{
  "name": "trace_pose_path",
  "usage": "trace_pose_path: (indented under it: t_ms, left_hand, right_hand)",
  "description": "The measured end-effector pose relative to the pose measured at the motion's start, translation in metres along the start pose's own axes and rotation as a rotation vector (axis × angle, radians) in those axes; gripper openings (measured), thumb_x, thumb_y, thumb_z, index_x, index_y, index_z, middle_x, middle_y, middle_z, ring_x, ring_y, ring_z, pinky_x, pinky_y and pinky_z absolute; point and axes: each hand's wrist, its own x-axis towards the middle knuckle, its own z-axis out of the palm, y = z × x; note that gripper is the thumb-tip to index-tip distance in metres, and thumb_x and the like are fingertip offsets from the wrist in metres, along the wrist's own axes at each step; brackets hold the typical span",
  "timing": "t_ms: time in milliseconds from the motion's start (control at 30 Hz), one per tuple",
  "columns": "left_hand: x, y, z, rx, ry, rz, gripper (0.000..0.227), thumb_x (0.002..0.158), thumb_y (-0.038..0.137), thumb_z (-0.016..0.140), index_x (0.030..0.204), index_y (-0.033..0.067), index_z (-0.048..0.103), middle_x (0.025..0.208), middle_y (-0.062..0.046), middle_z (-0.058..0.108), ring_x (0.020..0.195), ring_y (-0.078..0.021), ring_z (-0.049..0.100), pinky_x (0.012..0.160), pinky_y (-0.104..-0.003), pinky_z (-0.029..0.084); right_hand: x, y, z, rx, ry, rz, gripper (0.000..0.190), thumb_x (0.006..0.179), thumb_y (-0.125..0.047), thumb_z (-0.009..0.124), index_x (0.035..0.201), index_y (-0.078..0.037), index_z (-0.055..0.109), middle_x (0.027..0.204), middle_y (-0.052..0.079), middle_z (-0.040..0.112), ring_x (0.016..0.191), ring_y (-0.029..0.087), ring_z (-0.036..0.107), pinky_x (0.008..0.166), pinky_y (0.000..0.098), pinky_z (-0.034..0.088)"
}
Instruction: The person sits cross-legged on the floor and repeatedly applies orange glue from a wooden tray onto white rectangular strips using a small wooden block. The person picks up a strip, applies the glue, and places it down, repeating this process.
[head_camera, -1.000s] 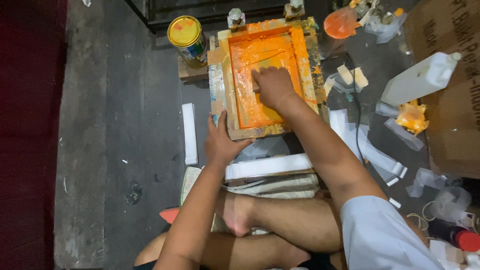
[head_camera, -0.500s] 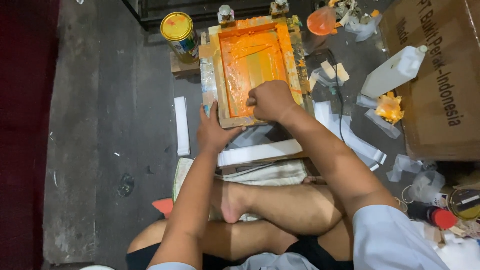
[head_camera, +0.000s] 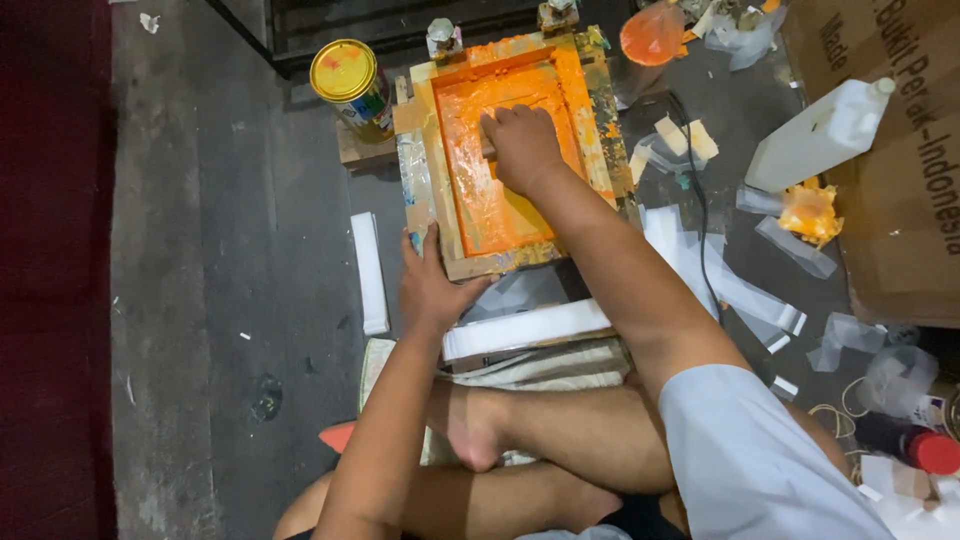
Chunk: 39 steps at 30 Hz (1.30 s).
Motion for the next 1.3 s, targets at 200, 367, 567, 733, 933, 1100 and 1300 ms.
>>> trace_pose_path:
  t_ms: [200, 367, 567, 733, 933, 1100, 1300]
  left_hand:
    - [-0.005, 0.004, -0.002, -0.020, 0.006, -0.002, 0.122, 0.064, 0.059, 0.092, 0.162, 0.0253, 0.027, 0.168, -0.021, 0.012, 0.142, -0.0470, 0.044, 0.110, -0.056, 0.047]
    - [-0.006, 0.005, -0.002, -0.014, 0.000, -0.012, 0.122, 0.064, 0.060, 0.091, 0.162, 0.0269, 0.027, 0.168, -0.020, 0.011, 0.141, -0.0479, 0.045, 0.110, -0.056, 0.047]
    - [-0.007, -0.002, 0.004, -0.024, 0.039, 0.011, 0.121, 0.063, 0.062, 0.091, 0.161, 0.0260, 0.029, 0.167, -0.021, 0.013, 0.142, -0.0475, 0.045, 0.110, -0.055, 0.047]
    - [-0.004, -0.007, 0.008, -0.036, 0.080, 0.044, 0.122, 0.061, 0.063, 0.091, 0.161, 0.0264, 0.031, 0.167, -0.022, 0.015, 0.140, -0.0485, 0.046, 0.109, -0.056, 0.048]
    - [-0.006, 0.001, 0.004, -0.020, 0.062, 0.013, 0.122, 0.062, 0.059, 0.092, 0.161, 0.0277, 0.029, 0.167, -0.021, 0.015, 0.140, -0.0479, 0.047, 0.108, -0.056, 0.049]
    - [-0.003, 0.002, 0.001, -0.027, 0.035, 0.006, 0.123, 0.061, 0.060, 0.093, 0.161, 0.0266, 0.030, 0.167, -0.021, 0.015, 0.140, -0.0466, 0.048, 0.107, -0.055, 0.050]
    - [-0.007, 0.006, -0.003, -0.034, 0.030, 0.009, 0.122, 0.061, 0.057, 0.093, 0.161, 0.0253, 0.030, 0.168, -0.022, 0.013, 0.137, -0.0487, 0.050, 0.107, -0.056, 0.049]
  right_hand:
    - [-0.029, -0.006, -0.010, 0.048, -0.135, 0.001, 0.048, 0.086, -0.019, 0.074, 0.133, -0.015, 0.067, 0.110, 0.011, 0.070, 0.106, 0.038, 0.065, 0.086, 0.0548, 0.051]
    - [-0.081, -0.028, -0.050, 0.068, -0.318, 0.012, 0.050, 0.084, -0.022, 0.070, 0.135, -0.018, 0.066, 0.116, 0.008, 0.070, 0.113, 0.036, 0.065, 0.090, 0.0562, 0.053]
    - [-0.107, -0.039, -0.071, 0.091, -0.296, -0.011, 0.036, 0.073, -0.028, 0.062, 0.104, -0.025, 0.080, 0.092, 0.007, 0.078, 0.097, 0.038, 0.074, 0.081, 0.0539, 0.058]
    - [-0.082, -0.032, -0.061, 0.107, -0.148, -0.024, 0.033, 0.073, -0.026, 0.061, 0.100, -0.025, 0.080, 0.082, 0.010, 0.077, 0.089, 0.040, 0.075, 0.077, 0.0541, 0.059]
    - [-0.034, -0.014, -0.044, 0.086, 0.013, -0.023, 0.028, 0.075, -0.018, 0.064, 0.098, -0.020, 0.079, 0.081, 0.006, 0.075, 0.085, 0.036, 0.075, 0.075, 0.0504, 0.059]
    - [-0.011, -0.004, -0.017, 0.033, 0.013, -0.031, 0.017, 0.080, -0.014, 0.070, 0.096, -0.019, 0.072, 0.085, 0.001, 0.068, 0.087, 0.030, 0.068, 0.075, 0.0464, 0.054]
    - [-0.047, -0.021, -0.032, 0.036, -0.117, -0.005, 0.030, 0.082, -0.020, 0.075, 0.111, -0.012, 0.070, 0.095, 0.007, 0.068, 0.097, 0.036, 0.068, 0.079, 0.0537, 0.054]
